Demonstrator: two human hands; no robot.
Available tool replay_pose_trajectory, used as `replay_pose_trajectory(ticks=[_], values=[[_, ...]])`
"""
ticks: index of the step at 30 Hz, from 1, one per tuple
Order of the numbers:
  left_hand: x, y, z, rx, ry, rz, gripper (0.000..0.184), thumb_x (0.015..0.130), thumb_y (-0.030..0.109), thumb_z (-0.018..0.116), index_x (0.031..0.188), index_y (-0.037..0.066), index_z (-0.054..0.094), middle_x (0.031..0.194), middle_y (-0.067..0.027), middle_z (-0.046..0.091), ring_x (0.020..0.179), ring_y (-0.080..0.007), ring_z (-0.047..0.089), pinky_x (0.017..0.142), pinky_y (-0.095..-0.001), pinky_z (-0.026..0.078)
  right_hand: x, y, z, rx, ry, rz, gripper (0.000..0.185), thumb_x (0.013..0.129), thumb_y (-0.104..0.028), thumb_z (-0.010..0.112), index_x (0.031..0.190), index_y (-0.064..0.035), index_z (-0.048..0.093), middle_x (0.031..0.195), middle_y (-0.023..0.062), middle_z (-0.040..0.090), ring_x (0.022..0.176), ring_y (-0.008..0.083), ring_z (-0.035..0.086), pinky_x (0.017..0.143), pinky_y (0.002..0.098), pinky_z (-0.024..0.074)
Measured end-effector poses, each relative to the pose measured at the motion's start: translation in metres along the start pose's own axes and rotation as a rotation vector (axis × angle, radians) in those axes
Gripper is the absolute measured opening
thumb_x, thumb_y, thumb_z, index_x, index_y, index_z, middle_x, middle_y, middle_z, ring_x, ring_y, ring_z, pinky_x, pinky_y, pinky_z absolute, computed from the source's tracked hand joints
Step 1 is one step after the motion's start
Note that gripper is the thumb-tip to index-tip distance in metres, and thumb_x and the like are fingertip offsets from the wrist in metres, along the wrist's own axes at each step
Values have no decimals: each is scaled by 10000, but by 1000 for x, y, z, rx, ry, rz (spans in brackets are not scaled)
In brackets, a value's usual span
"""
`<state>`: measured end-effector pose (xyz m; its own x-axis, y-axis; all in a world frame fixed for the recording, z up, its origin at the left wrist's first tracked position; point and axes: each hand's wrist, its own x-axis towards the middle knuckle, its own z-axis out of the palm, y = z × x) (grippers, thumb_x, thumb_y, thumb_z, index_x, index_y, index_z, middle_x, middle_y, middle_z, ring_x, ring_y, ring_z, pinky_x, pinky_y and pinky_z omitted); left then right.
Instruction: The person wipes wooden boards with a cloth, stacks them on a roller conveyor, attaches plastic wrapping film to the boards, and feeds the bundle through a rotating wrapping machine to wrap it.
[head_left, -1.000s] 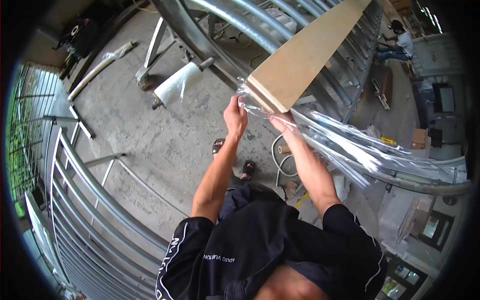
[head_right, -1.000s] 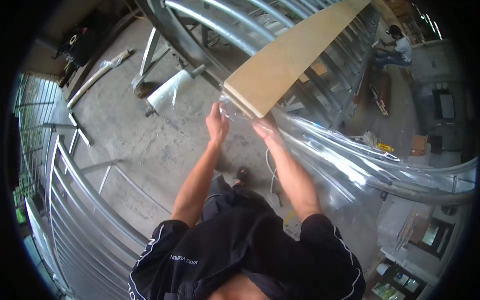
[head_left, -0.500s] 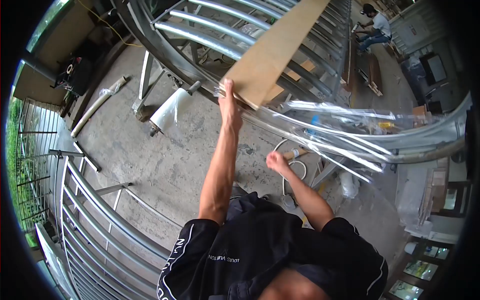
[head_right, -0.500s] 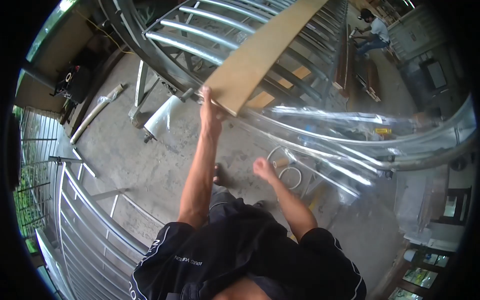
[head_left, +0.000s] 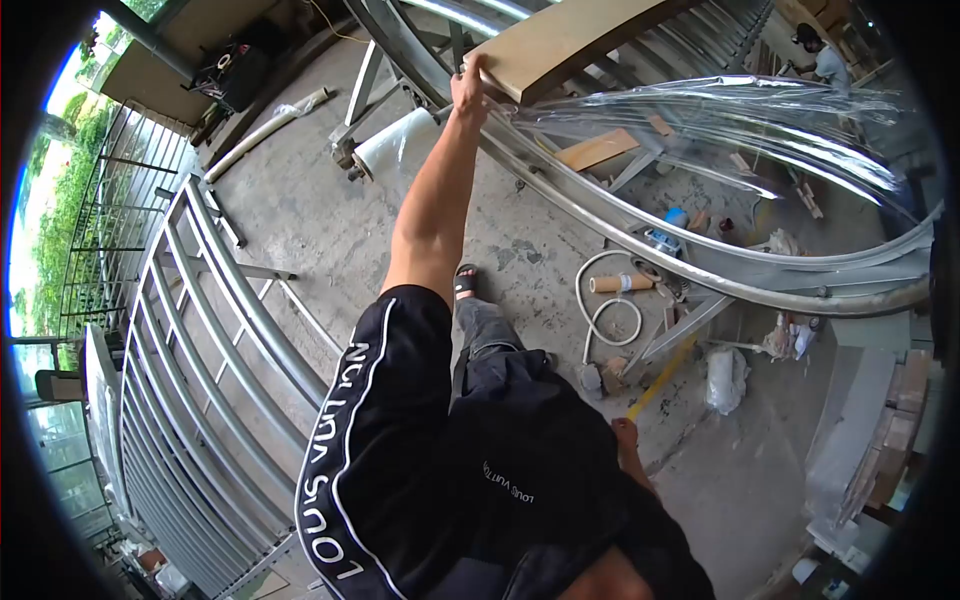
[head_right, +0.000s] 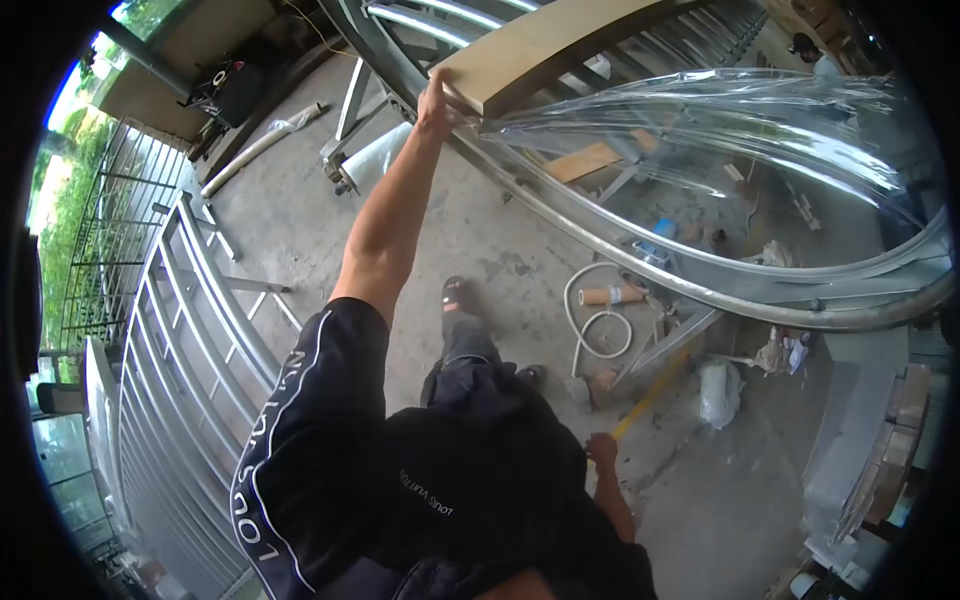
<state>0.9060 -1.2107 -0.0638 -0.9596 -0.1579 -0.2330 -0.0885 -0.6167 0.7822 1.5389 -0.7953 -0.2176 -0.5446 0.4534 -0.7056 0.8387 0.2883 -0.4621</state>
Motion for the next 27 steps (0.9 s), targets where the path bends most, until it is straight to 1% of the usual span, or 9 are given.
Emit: replay_pose_trajectory(ticks=[3, 6, 10, 12, 14, 18, 19, 23, 27], values=[[20, -25, -6, 80, 136, 242, 927, 670, 439, 713, 1353, -29, 296, 1216, -188, 476, 1106, -297, 493, 907, -383, 429, -5, 0, 9, 16, 48, -67, 204, 813, -193, 611, 943, -36, 604, 757, 90, 641, 630, 174, 637, 496, 292, 504], [42, -47, -14, 235, 322, 280, 972, 610, 591, 705, 1403, 212, 289, 1292, -236, 438, 1178, -350, 457, 969, -426, 389, 10, -32, 39, 229, 42, -162, 181, 799, -171, 633, 924, -43, 601, 751, 77, 623, 610, 149, 617, 485, 278, 487], [7, -15, -10, 361, 265, 126, 970, 615, 573, 710, 1371, 103, 327, 1220, -243, 507, 1105, -345, 520, 932, -407, 421, 64, -139, 107, 247, -262, -445, 203, 833, -176, 642, 971, -42, 574, 778, 19, 580, 609, 97, 537, 525, 244, 459], [1, 2, -13, 271, 125, 14, 820, 666, 495, 709, 1293, 47, 431, 1151, -207, 559, 985, -265, 580, 808, -350, 493, 19, -290, 134, 386, -301, -411, 170, 871, -217, 619, 944, -78, 555, 790, -9, 563, 602, 48, 457, 543, 178, 378], [6, 9, -20, 291, 50, -7, 671, 671, 493, 705, 1135, 26, 581, 1003, -158, 631, 906, -221, 610, 794, -342, 498, 37, -379, 157, 469, -391, -665, 256, 872, -274, 629, 1006, -74, 543, 875, -3, 589, 662, 68, 519, 592, 193, 409], [-8, 34, -21, 358, -3, -77, 713, 651, 473, 713, 1203, 61, 531, 1046, -230, 519, 953, -309, 550, 858, -380, 476, 51, -496, 204, 588, -392, -672, 419, 853, -322, 656, 1137, -58, 497, 1071, 55, 590, 924, 140, 577, 678, 237, 474], [-8, 35, -22, 356, -1, -83, 737, 641, 447, 719, 1235, 72, 497, 1093, -227, 480, 998, -314, 506, 883, -371, 456, 48, -510, 212, 554, -394, -560, 287, 900, -244, 601, 1099, -60, 510, 986, 38, 600, 884, 106, 571, 728, 227, 460], [-11, 45, -20, 357, 79, -48, 869, 632, 396, 741, 1360, 130, 346, 1303, -294, 302, 1193, -405, 388, 986, -431, 383, 58, -491, 228, 498, -409, -359, 378, 889, -187, 598, 1217, -72, 451, 1060, 1, 534, 850, 77, 536, 676, 218, 457], [8, 42, -69, 233, 104, -83, 871, 778, 397, 681, 1415, 64, 189, 1402, -222, 237, 1288, -341, 298, 1045, -433, 305, 56, -465, 245, 391, -360, -128, 258, 899, -145, 565, 1137, -69, 498, 1004, -15, 561, 856, 74, 525, 678, 211, 403]])
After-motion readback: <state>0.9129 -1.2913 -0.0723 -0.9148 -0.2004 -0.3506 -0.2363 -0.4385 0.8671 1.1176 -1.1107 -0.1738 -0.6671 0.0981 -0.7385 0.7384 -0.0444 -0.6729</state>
